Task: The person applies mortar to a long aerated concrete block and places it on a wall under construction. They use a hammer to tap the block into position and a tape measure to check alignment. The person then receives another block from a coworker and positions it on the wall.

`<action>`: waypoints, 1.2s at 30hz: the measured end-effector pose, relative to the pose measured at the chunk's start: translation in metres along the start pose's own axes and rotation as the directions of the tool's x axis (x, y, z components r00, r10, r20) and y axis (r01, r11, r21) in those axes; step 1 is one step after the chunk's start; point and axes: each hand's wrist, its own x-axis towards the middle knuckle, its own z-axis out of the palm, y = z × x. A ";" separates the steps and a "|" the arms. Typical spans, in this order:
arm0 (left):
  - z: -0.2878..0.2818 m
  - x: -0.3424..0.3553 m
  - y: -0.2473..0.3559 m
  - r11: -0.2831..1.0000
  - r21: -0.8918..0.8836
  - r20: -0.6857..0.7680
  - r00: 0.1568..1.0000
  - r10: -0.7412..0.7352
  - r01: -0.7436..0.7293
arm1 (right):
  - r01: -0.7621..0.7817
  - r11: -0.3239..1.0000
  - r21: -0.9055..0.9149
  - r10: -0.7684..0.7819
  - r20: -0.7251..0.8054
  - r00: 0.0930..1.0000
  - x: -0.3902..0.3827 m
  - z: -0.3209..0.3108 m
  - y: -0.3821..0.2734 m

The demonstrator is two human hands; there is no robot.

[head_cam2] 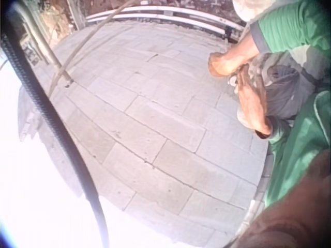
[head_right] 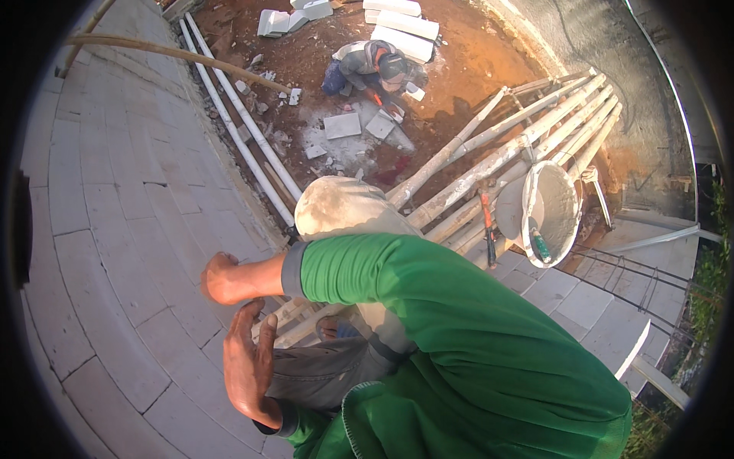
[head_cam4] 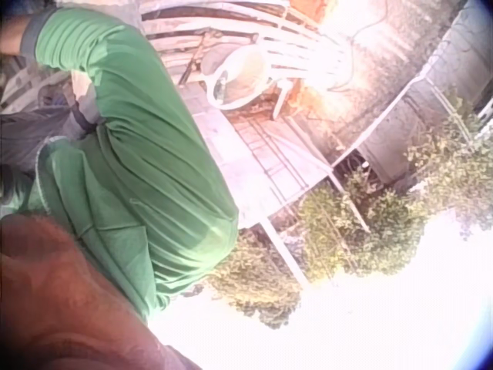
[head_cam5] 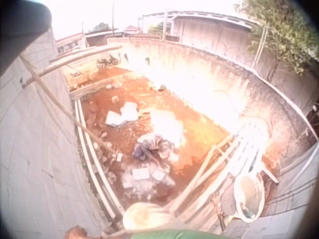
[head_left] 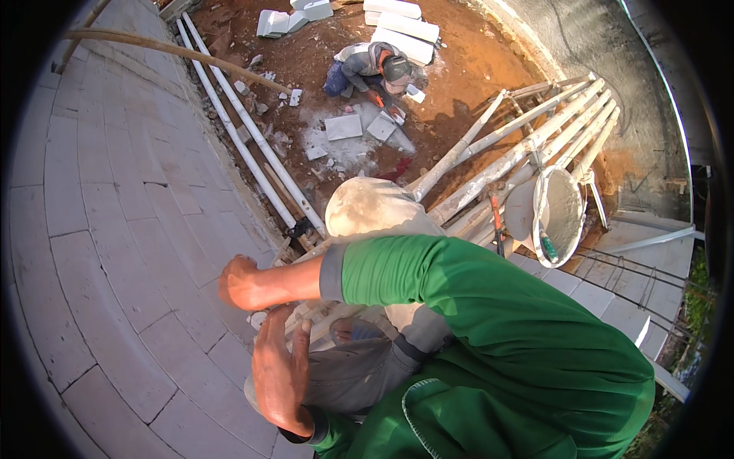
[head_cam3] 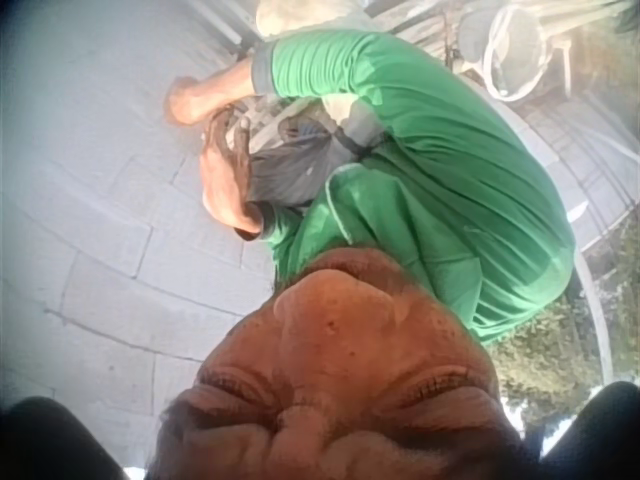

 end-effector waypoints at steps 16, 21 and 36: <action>-0.003 -0.003 -0.010 0.999 0.033 -0.054 0.999 0.005 -0.003 | 0.015 0.998 0.059 -0.005 -0.164 0.986 -0.009 0.001 0.005; -0.005 -0.004 -0.011 1.000 0.022 -0.048 0.999 0.018 -0.017 | 0.066 0.994 0.091 -0.042 -0.244 0.969 -0.008 0.011 0.013; -0.006 -0.009 -0.013 0.997 0.045 -0.075 0.995 0.070 -0.066 | 0.065 0.997 0.032 -0.055 -0.231 0.971 -0.022 0.000 0.018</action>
